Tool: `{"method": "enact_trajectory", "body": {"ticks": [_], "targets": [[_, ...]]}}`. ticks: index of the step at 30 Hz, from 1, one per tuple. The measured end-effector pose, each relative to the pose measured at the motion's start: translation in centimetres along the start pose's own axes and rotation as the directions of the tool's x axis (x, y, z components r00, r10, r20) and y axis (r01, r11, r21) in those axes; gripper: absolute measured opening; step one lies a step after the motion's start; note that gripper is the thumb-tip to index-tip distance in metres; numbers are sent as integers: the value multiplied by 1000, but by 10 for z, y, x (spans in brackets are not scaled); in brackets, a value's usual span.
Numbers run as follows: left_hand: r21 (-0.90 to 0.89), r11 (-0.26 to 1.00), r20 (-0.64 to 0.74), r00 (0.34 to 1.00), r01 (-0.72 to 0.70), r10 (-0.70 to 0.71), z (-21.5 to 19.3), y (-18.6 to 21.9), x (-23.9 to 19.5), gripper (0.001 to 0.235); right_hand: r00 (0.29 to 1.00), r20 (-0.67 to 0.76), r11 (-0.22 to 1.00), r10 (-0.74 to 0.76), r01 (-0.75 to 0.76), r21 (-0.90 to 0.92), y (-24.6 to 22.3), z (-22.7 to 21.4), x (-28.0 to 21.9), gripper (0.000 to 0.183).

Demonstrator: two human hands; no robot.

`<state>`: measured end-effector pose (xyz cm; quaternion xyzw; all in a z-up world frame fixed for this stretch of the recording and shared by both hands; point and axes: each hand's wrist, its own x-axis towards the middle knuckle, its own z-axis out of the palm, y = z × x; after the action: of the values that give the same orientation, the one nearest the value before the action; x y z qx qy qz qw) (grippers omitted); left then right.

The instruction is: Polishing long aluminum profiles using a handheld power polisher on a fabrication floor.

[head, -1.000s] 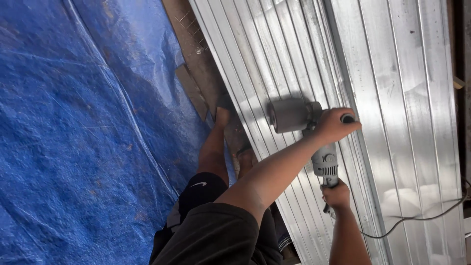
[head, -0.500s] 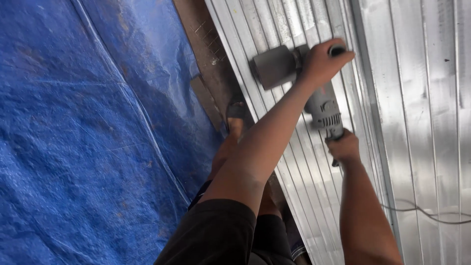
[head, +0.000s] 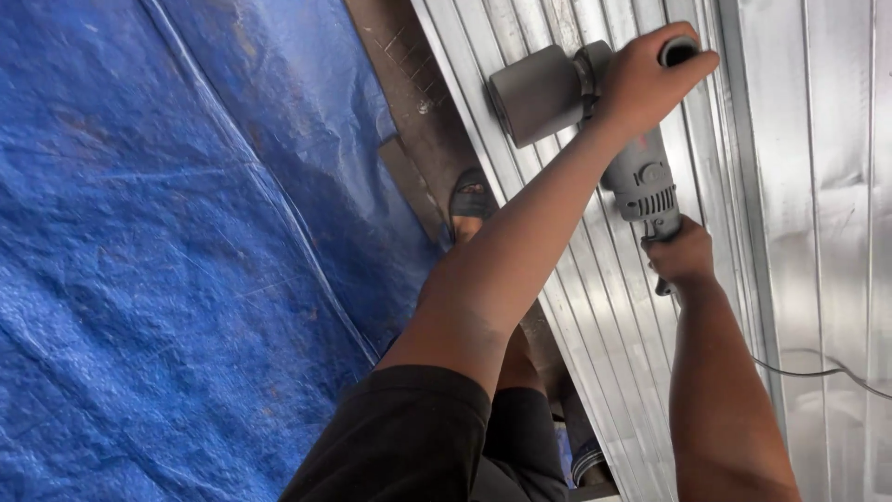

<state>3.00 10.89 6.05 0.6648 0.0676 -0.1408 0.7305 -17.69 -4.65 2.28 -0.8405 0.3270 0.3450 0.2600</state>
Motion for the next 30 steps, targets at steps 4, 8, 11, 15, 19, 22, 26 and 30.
{"method": "enact_trajectory", "body": {"ticks": [4, 8, 11, 15, 19, 22, 26, 30], "targets": [[-49, 998, 54, 997, -45, 48, 20, -22, -35, 20, 1000, -11, 1000, -20, 20, -8, 50, 15, -8, 29], [3, 1000, 71, 997, 4, -4, 43, -29, -75, 20, 999, -39, 999, 30, -29, 15, 110, 32, -22, 38], [-8, 999, 49, 998, 50, -50, 86, -97, -104, 18, 999, 1, 998, 34, -34, 58, 137, 31, -56, 35], [1, 997, 37, 997, 74, -74, 131, -132, -150, 20, 999, -44, 995, 22, -18, 97, 199, 34, -84, 30], [-3, 994, 87, 991, 105, -105, 155, -124, -194, 17, 996, -32, 994, 83, -80, 75, 255, 34, -99, 30], [-25, 995, 115, 989, 96, -92, 167, -120, -219, 17, 988, -17, 986, 151, -149, 80, 286, 33, -106, 23], [-51, 993, 106, 990, 104, -98, 173, -119, -233, 20, 984, -13, 984, 176, -175, 40, 293, 29, -120, 25], [-30, 996, 87, 993, 81, -79, 169, -129, -224, 17, 989, -26, 989, 144, -143, 35, 289, 46, -107, 27]]}}
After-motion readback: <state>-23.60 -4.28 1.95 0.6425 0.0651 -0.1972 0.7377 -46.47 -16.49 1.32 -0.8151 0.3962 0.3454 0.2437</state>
